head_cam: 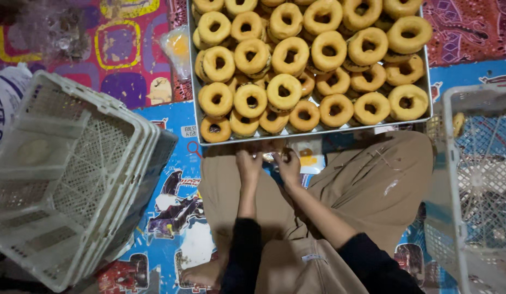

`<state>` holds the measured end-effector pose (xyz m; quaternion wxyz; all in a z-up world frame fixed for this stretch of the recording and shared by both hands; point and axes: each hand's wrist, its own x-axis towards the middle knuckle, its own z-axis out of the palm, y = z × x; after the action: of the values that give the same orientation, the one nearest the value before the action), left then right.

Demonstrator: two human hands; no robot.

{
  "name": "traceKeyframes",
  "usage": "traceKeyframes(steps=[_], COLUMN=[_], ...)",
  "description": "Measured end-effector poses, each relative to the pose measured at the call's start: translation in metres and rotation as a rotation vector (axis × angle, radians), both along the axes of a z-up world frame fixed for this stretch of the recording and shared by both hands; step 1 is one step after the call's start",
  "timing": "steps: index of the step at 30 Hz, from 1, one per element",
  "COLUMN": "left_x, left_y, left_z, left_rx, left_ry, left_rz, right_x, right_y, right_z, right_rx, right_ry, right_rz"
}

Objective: The person sits on the floor and repeatedly picks donuts from a metal tray, places them into small plastic bags, and sets the packaged donuts into a white plastic crate.

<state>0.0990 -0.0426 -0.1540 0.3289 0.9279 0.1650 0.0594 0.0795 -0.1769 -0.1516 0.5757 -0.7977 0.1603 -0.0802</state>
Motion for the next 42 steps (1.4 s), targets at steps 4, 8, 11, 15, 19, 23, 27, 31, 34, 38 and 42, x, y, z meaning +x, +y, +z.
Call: traceKeyframes(steps=[4,8,11,15,19,23,27,31,34,38,42], left_x=[0.028,0.021,0.000,-0.057,-0.101,-0.100,-0.093,-0.097,-0.107,-0.115,-0.120], left_y=[0.001,0.003,-0.006,-0.066,-0.124,-0.137,-0.128,-0.112,-0.089,-0.062,-0.051], left_z=[-0.051,-0.050,-0.018,0.060,0.143,0.184,0.187,0.169,0.157,0.146,0.127], left_rx=[-0.079,-0.007,0.155,-0.431,-0.836,-1.231,-1.109,-1.172,-1.055,-1.028,-1.058], left_ry=[0.007,0.143,0.202,0.104,0.105,0.151,0.342,0.276,0.218,0.251,0.261], left_rz=[-0.375,-0.417,-0.565,-0.389,-0.626,-0.699,-0.402,-0.255,-0.219,-0.021,0.027], right_x=[0.011,0.007,0.002,-0.037,-0.075,-0.077,-0.027,0.023,0.038,0.052,0.063], right_y=[0.004,-0.001,-0.022,-0.077,-0.176,-0.346,-0.481,-0.516,-0.508,-0.498,-0.514], right_z=[-0.022,-0.021,0.007,0.068,0.141,0.182,0.154,0.089,0.044,0.021,0.040], right_rx=[-0.043,0.554,0.559,0.713,0.821,0.253,-0.589,-0.648,-0.777,-0.891,-0.685], right_ry=[0.179,0.374,0.494,0.317,0.264,-0.040,-0.102,0.181,0.239,0.256,0.493], right_rz=[-0.018,-0.040,0.025,0.090,-0.103,-0.342,-0.621,-0.615,-0.508,-0.424,-0.295])
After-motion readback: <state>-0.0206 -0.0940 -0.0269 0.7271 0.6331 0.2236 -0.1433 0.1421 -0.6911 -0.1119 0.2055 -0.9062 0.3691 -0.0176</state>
